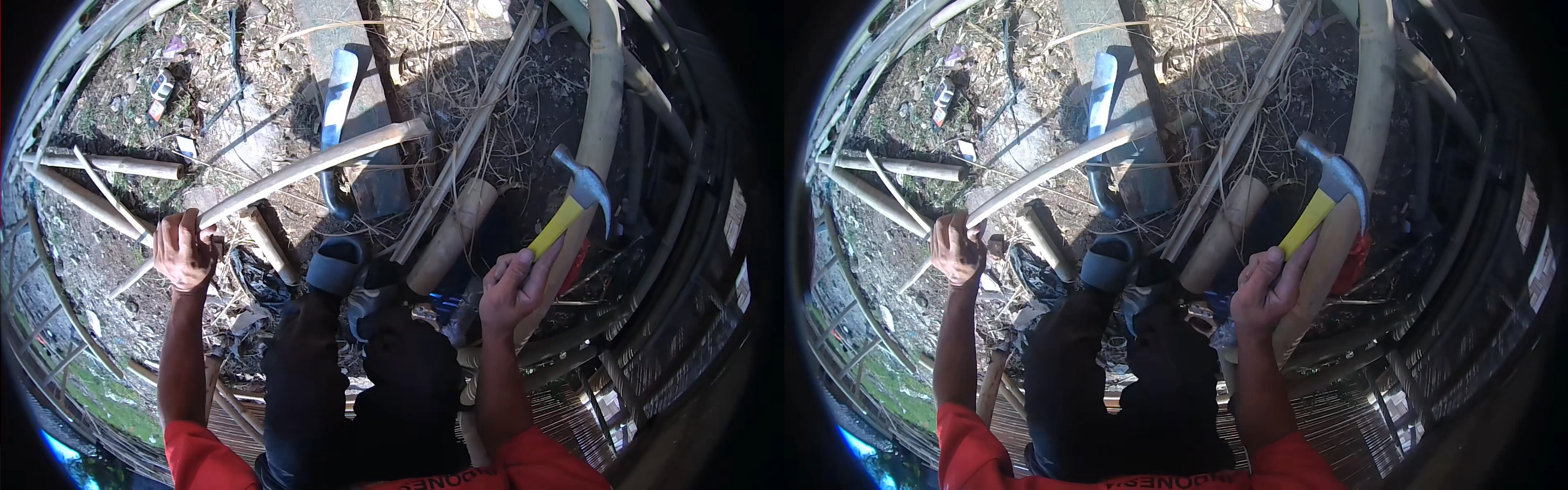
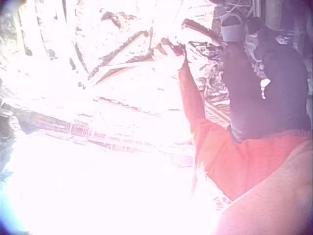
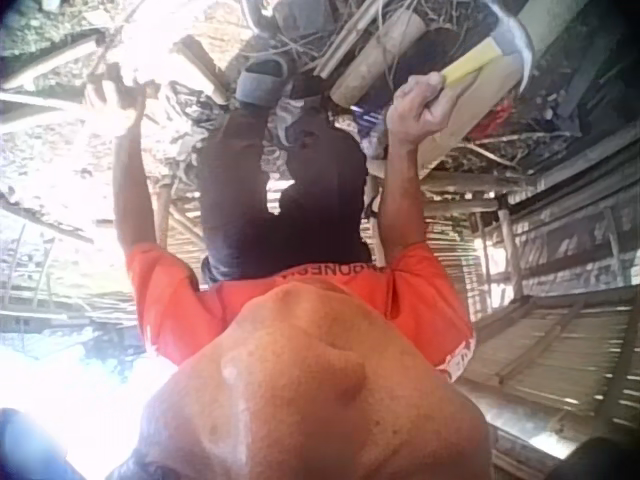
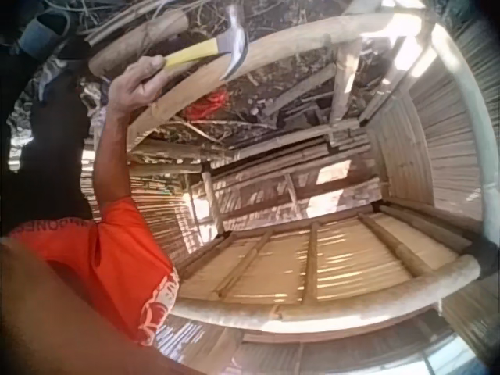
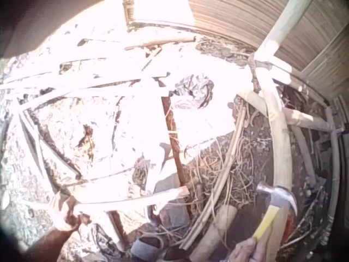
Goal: The person hammers nails into bamboo strips using a hammer and secures the strips onto a bamboo structure with the hammer.
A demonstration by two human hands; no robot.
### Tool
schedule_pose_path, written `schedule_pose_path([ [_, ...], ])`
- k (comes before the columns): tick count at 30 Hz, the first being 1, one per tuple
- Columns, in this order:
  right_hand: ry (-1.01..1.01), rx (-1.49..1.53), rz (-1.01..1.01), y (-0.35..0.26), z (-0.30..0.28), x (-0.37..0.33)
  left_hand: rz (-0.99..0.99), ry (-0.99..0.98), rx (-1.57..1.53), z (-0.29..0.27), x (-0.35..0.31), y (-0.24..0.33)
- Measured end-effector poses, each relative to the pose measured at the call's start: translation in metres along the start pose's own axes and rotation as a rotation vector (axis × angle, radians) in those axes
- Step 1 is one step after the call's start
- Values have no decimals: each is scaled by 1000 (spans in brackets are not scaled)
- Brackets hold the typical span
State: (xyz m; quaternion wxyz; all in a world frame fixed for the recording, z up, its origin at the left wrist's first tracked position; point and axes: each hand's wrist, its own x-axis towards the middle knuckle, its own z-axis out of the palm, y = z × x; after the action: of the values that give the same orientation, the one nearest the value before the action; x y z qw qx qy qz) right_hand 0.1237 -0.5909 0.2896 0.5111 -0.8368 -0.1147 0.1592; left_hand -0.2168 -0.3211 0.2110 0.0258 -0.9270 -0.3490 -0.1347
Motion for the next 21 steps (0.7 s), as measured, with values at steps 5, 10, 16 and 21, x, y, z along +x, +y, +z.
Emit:
schedule_pose_path([
  [5,12,34,85,-52,-33,-40,11,-46,-124,-76,4,13],
  [10,7,-9,127,-110,-64,-67,-25,-278,-383,-132,14,42],
  [16,106,-4,273,-173,-116,-107,-555,-1101,-874,-184,25,97],
  [21,321,-76,432,-183,-154,-111,-541,-1268,-914,-159,6,131],
])
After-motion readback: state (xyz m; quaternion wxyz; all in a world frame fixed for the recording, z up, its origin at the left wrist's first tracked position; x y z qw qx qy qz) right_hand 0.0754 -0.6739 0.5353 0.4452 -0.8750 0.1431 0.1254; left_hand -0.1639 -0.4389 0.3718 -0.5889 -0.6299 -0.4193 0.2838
